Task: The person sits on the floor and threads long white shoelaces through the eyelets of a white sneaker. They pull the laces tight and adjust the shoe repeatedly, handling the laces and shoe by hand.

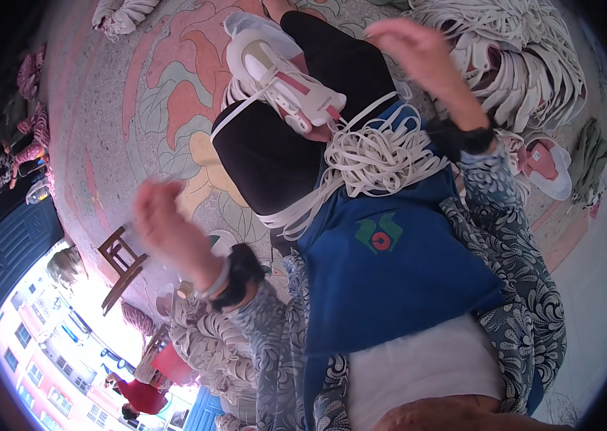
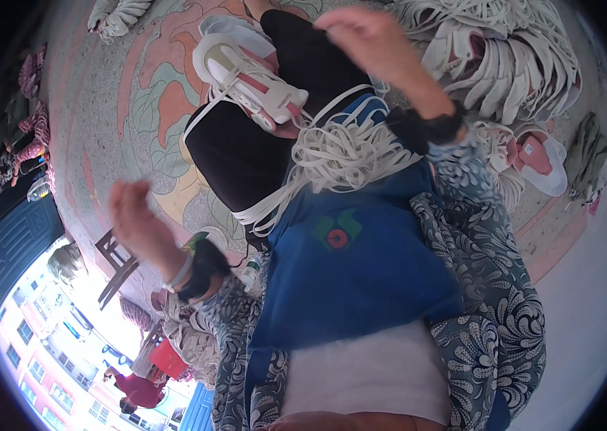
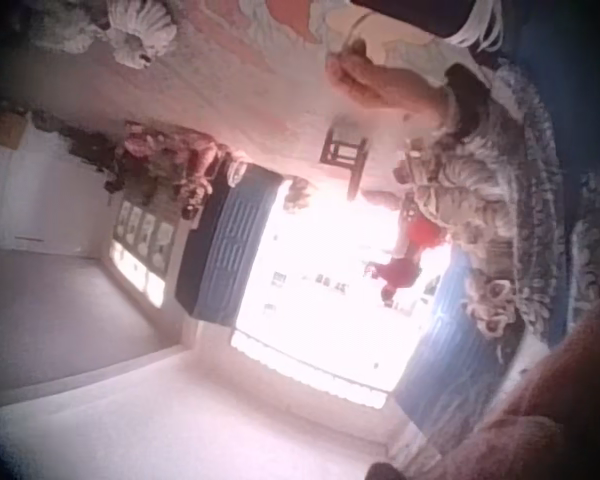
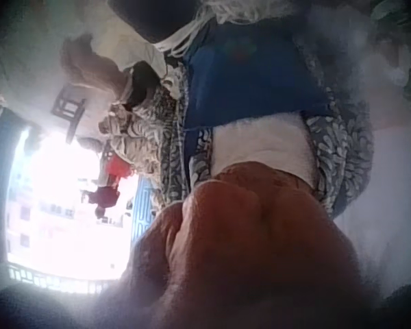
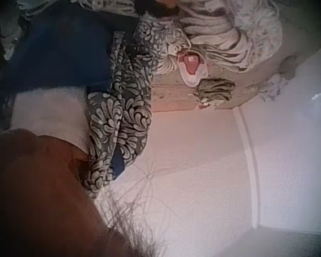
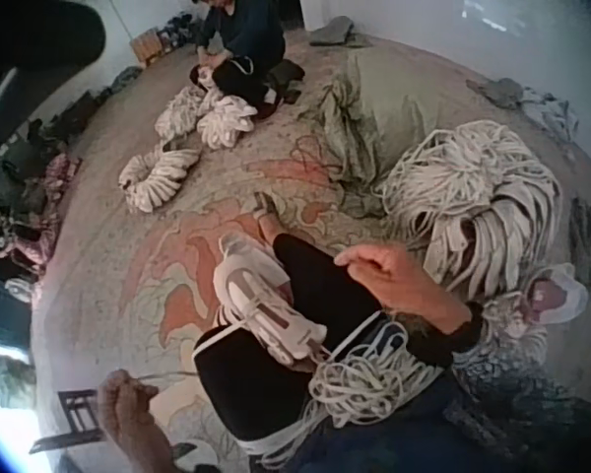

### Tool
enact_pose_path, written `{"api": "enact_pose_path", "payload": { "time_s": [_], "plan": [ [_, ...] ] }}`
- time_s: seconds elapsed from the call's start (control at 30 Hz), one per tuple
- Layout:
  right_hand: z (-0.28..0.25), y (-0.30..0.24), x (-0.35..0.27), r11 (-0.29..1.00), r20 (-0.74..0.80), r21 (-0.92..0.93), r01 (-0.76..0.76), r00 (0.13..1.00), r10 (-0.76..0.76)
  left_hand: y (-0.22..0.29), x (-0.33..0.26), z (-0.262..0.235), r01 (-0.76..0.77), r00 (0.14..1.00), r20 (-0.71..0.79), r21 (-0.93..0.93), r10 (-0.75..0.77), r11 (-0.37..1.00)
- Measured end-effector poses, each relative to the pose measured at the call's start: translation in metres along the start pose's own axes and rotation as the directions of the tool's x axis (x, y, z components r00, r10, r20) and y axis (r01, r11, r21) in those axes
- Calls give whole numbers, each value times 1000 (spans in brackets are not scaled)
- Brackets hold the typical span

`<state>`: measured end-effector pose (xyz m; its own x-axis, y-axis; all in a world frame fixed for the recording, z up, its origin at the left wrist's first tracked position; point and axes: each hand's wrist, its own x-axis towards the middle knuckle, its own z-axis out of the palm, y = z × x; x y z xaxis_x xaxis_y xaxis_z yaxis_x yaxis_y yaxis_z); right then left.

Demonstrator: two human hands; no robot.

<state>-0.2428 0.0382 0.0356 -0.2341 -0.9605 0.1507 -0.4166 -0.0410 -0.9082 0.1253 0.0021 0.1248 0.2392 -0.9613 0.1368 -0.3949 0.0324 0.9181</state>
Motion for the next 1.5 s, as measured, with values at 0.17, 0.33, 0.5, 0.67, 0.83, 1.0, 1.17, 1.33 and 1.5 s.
{"api": "enact_pose_path", "payload": {
  "time_s": [0.17,0.33,0.5,0.67,0.83,1.0,1.17,1.33,1.5],
  "plan": [
    [49,0,-8,970,436,-239,35,897,75,-19,-50,104,-344,829,499,94,255,934],
    [70,-6,-16,900,492,-418,119,863,114,-49,-61,151,-772,594,656,303,465,560],
    [91,-3,-20,851,393,-493,180,919,34,-75,-49,157,-829,549,632,327,546,455],
    [109,6,-16,775,339,-577,258,939,-60,-82,-36,136,-769,584,649,250,488,588],
    [124,14,-13,755,368,-594,279,928,-54,-80,-38,125,-706,615,661,220,430,673],
    [123,19,-16,818,325,-524,238,943,-66,-88,-40,116,-726,601,670,229,435,649],
    [112,5,-36,823,396,-481,304,912,-105,-92,-49,103,-772,548,694,204,468,601],
    [112,7,-30,838,413,-482,254,910,-38,-88,-49,121,-772,547,672,174,499,611],
    [101,9,-27,853,462,-420,309,882,-92,-66,-52,110,-653,622,608,56,493,755]
  ]
}}
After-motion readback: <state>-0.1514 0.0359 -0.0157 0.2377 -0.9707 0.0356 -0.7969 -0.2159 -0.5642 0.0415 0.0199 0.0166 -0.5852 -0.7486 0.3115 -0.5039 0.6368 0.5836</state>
